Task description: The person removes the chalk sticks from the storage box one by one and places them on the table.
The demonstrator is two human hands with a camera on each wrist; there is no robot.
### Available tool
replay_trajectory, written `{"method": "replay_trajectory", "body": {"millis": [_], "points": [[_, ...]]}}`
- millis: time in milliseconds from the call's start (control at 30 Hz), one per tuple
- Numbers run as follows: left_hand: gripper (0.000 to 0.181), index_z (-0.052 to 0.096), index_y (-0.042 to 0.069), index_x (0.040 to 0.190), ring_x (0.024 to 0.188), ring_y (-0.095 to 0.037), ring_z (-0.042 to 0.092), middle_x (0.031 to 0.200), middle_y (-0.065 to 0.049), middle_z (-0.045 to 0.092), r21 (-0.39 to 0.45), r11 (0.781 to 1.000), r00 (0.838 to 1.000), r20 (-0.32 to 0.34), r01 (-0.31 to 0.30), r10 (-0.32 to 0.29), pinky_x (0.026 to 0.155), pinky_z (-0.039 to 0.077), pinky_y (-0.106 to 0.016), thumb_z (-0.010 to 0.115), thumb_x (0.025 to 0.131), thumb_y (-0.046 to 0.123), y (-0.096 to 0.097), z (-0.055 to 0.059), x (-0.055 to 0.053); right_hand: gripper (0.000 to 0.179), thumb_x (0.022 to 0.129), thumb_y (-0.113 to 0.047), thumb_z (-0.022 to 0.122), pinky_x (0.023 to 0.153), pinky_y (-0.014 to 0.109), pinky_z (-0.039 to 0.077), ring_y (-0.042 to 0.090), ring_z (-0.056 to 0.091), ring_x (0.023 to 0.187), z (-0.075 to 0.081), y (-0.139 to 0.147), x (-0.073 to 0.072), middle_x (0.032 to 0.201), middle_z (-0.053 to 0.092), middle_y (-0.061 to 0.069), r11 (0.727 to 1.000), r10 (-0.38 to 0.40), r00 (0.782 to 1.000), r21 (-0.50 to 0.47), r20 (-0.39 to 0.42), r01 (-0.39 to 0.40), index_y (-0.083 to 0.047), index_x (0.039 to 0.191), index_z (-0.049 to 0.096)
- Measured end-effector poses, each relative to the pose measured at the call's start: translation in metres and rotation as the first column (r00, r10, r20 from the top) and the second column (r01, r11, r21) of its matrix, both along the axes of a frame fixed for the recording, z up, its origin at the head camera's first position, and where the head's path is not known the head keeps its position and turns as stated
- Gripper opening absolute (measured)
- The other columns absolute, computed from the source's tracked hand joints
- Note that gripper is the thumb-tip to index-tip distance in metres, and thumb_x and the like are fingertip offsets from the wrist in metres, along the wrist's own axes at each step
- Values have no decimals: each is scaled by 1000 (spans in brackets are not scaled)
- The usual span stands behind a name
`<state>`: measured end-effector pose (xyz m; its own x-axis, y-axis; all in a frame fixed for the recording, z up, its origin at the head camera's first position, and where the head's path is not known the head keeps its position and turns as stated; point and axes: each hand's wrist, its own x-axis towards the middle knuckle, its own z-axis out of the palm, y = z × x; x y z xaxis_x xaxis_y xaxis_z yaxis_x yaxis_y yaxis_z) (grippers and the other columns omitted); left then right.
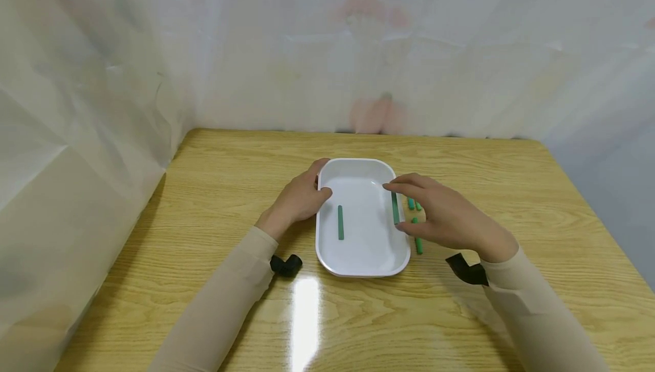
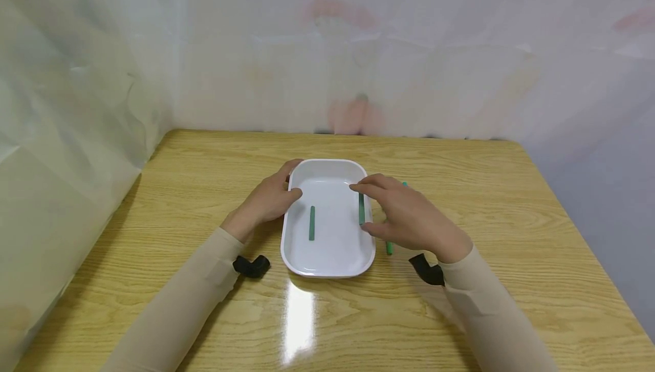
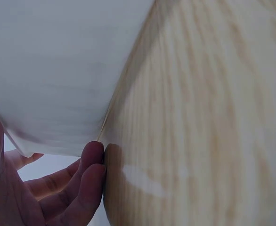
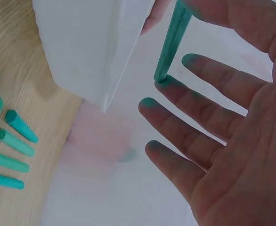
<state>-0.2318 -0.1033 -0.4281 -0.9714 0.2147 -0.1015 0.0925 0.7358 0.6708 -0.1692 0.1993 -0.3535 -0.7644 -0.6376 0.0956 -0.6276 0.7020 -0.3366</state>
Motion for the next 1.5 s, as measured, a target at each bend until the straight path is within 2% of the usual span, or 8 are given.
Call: {"method": "replay_trajectory", "body": {"millis": [200, 767, 1167, 1500], "points": [[72, 25, 37, 163, 111, -25, 64, 142, -6, 60, -2, 1000, 1000, -1, -1, 1, 97, 54, -45, 51, 96, 33, 0, 1, 0, 68, 88, -23, 83, 102, 53, 51, 32, 57, 133, 1, 6, 1, 150, 55, 7, 1000, -4, 1000, -7, 3, 4, -10, 148, 55], [73, 24, 37, 163, 109, -25, 66, 145, -6, 59, 5, 1000, 1000, 7, 3, -3, 94, 56, -44, 52, 96, 33, 0, 0, -1, 67, 88, -22, 83, 99, 52, 54, 28, 58, 132, 1, 19, 6, 146, 56, 4, 999, -4, 1000, -44, 5, 4, -15, 149, 56], [72, 24, 38, 163, 111, -26, 65, 146, -6, 58, 4, 1000, 1000, 3, 2, -2, 96, 55, -45, 51, 96, 33, -1, 1, 0, 66, 91, -19, 79, 98, 53, 53, 32, 57, 133, 0, 27, 12, 147, 55, 5, 999, -27, 1000, -29, 14, 28, -14, 151, 53], [72, 24, 38, 163, 109, -25, 65, 144, -6, 59, 3, 1000, 1000, 4, -1, 1, 95, 55, -44, 51, 96, 33, 0, 1, 0, 64, 89, -18, 80, 99, 55, 52, 35, 58, 132, -5, 35, 12, 144, 57, 7, 999, -30, 1000, -21, 4, 30, -14, 147, 56]]}}
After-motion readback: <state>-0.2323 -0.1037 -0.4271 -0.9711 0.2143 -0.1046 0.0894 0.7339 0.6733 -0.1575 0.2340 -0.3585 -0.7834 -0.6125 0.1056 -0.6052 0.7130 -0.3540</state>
